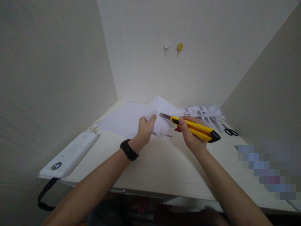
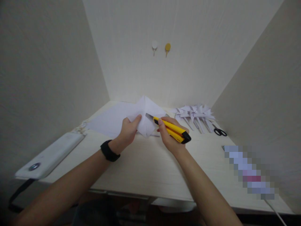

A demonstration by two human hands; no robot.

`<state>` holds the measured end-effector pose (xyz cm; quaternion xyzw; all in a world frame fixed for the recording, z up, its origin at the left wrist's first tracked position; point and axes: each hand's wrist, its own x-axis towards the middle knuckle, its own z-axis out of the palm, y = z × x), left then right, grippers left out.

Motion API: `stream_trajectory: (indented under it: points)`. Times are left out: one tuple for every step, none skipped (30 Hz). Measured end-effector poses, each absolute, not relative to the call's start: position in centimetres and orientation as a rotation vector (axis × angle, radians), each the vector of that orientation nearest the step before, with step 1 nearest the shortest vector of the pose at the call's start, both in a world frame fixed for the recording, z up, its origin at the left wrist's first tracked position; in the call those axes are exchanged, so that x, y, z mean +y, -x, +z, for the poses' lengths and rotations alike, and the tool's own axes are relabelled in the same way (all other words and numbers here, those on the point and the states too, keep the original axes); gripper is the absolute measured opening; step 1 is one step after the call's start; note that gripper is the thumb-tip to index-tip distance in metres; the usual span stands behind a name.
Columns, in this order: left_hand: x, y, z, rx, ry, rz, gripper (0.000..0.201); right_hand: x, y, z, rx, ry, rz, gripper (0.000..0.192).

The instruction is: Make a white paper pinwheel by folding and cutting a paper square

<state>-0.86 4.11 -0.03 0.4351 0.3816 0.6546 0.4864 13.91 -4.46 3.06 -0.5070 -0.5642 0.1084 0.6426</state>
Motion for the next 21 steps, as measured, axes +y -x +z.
stream_trajectory:
  points:
    - [4.12,0.87,-0.04,0.920,-1.055,1.591,0.023,-4.45,-13.89,3.06,-1.285,1.160,0.248,0.036]
    - [4.15,0.87,-0.07,0.915,-1.049,1.590,0.023,-4.44,-13.88,3.05,-1.282,1.164,0.251,0.037]
    - [4.17,0.88,-0.09,0.913,-1.043,1.588,0.023,-4.45,-13.88,3.04,-1.278,1.170,0.255,0.038]
    - [4.20,0.89,-0.11,0.910,-1.038,1.585,0.023,-4.46,-13.89,3.04,-1.275,1.175,0.258,0.038]
    - [4.24,0.90,-0.13,0.907,-1.033,1.584,0.023,-4.47,-13.91,3.05,-1.274,1.179,0.260,0.039]
    - [4.26,0.90,-0.15,0.904,-1.029,1.584,0.023,-4.48,-13.93,3.05,-1.275,1.180,0.260,0.039]
    - [4.28,0.91,-0.16,0.899,-1.027,1.584,0.023,-4.49,-13.95,3.06,-1.276,1.181,0.257,0.039]
    - [4.29,0.92,-0.17,0.896,-1.028,1.585,0.023,-4.49,-13.97,3.06,-1.280,1.180,0.256,0.039]
    - [4.29,0.92,-0.17,0.894,-1.028,1.587,0.023,-4.47,-14.00,3.05,-1.284,1.179,0.255,0.039]
    - [4.29,0.91,-0.17,0.892,-1.028,1.591,0.024,-4.43,-14.04,3.02,-1.288,1.177,0.253,0.039]
    - [4.29,0.91,-0.18,0.887,-1.028,1.594,0.024,-4.36,-14.08,2.97,-1.291,1.174,0.248,0.039]
    - [4.30,0.90,-0.18,0.882,-1.030,1.595,0.025,-4.28,-14.14,2.90,-1.295,1.173,0.241,0.039]
    - [4.30,0.89,-0.18,0.877,-1.032,1.598,0.025,-4.19,-14.20,2.81,-1.301,1.171,0.229,0.039]
    - [4.30,0.87,-0.18,0.873,-1.033,1.601,0.025,-4.11,-14.27,2.71,-1.312,1.171,0.214,0.039]
    - [4.31,0.86,-0.17,0.873,-1.034,1.604,0.026,-4.04,-14.34,2.62,-1.323,1.174,0.198,0.039]
    - [4.30,0.85,-0.15,0.879,-1.033,1.607,0.025,-4.00,-14.41,2.55,-1.340,1.178,0.183,0.039]
    - [4.29,0.84,-0.11,0.889,-1.030,1.609,0.025,-3.99,-14.47,2.50,-1.355,1.181,0.169,0.038]
    - [4.27,0.83,-0.07,0.896,-1.027,1.610,0.024,-4.01,-14.51,2.48,-1.371,1.182,0.157,0.037]
    - [4.24,0.82,-0.02,0.901,-1.026,1.611,0.023,-4.07,-14.54,2.48,-1.385,1.180,0.143,0.036]
    - [4.20,0.82,0.02,0.903,-1.028,1.611,0.023,-4.14,-14.57,2.50,-1.400,1.175,0.126,0.034]
    - [4.17,0.81,0.06,0.902,-1.031,1.613,0.022,-4.21,-14.61,2.52,-1.419,1.169,0.106,0.032]
